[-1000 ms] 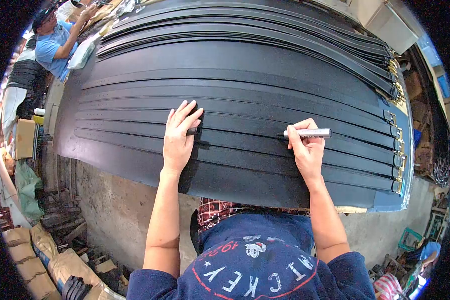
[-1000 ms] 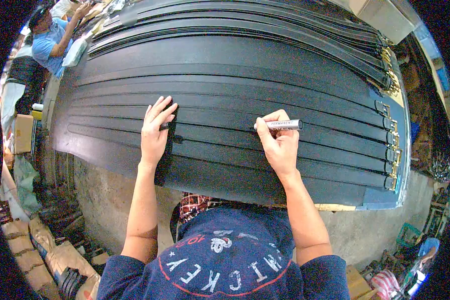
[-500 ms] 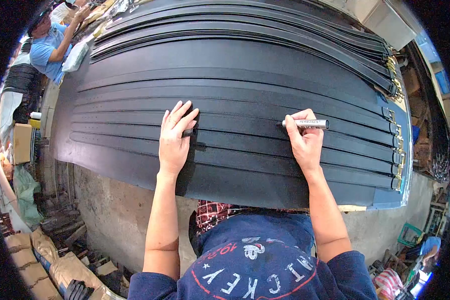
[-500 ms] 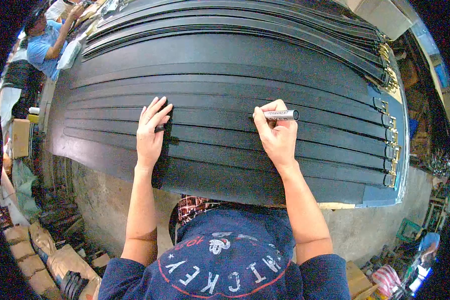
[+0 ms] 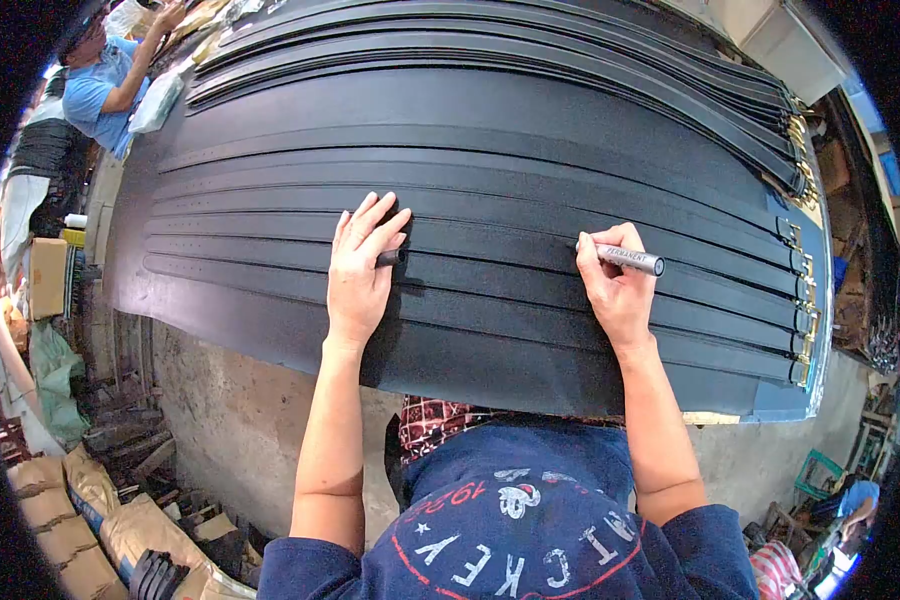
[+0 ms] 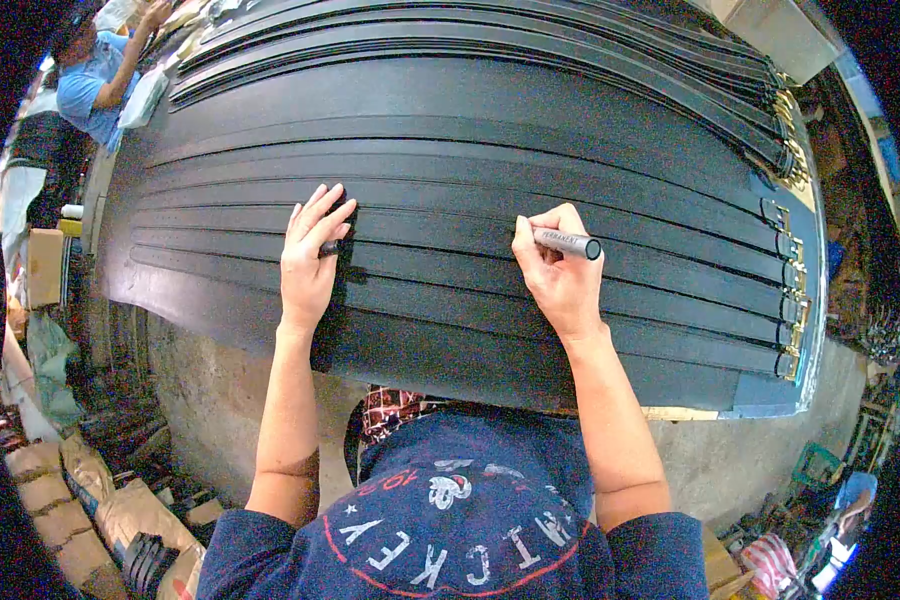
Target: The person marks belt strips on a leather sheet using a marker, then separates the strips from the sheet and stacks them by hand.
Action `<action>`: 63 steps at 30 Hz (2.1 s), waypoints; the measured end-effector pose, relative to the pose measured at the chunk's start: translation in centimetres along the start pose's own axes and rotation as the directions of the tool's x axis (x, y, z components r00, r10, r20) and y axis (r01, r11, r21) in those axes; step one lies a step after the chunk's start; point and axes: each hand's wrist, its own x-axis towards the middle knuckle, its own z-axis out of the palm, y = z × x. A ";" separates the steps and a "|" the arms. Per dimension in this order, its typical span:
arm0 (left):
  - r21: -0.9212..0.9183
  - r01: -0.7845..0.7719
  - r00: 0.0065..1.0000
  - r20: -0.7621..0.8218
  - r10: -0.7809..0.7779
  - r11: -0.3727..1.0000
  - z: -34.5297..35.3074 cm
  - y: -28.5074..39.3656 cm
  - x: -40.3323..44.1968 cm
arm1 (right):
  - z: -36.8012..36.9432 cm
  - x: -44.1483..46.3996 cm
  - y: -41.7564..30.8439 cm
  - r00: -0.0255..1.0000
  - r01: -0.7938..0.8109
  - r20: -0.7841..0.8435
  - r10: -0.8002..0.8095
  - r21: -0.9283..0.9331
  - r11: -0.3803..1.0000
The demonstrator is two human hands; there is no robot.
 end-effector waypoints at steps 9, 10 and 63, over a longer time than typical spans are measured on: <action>-0.036 0.011 1.000 -0.013 -0.012 0.999 0.0 0.0 -0.2 | -0.2 2.1 -0.3 0.968 -0.234 -0.017 0.252 0.311 0.921; -0.038 0.014 1.000 -0.012 -0.014 0.999 -0.1 0.1 -0.2 | 0.3 2.5 -0.6 0.970 -0.232 0.002 0.245 0.329 0.916; 0.026 0.046 0.998 0.038 -0.047 0.999 0.1 0.2 -0.1 | -0.8 3.9 1.0 0.984 -0.125 -0.099 0.146 0.196 0.973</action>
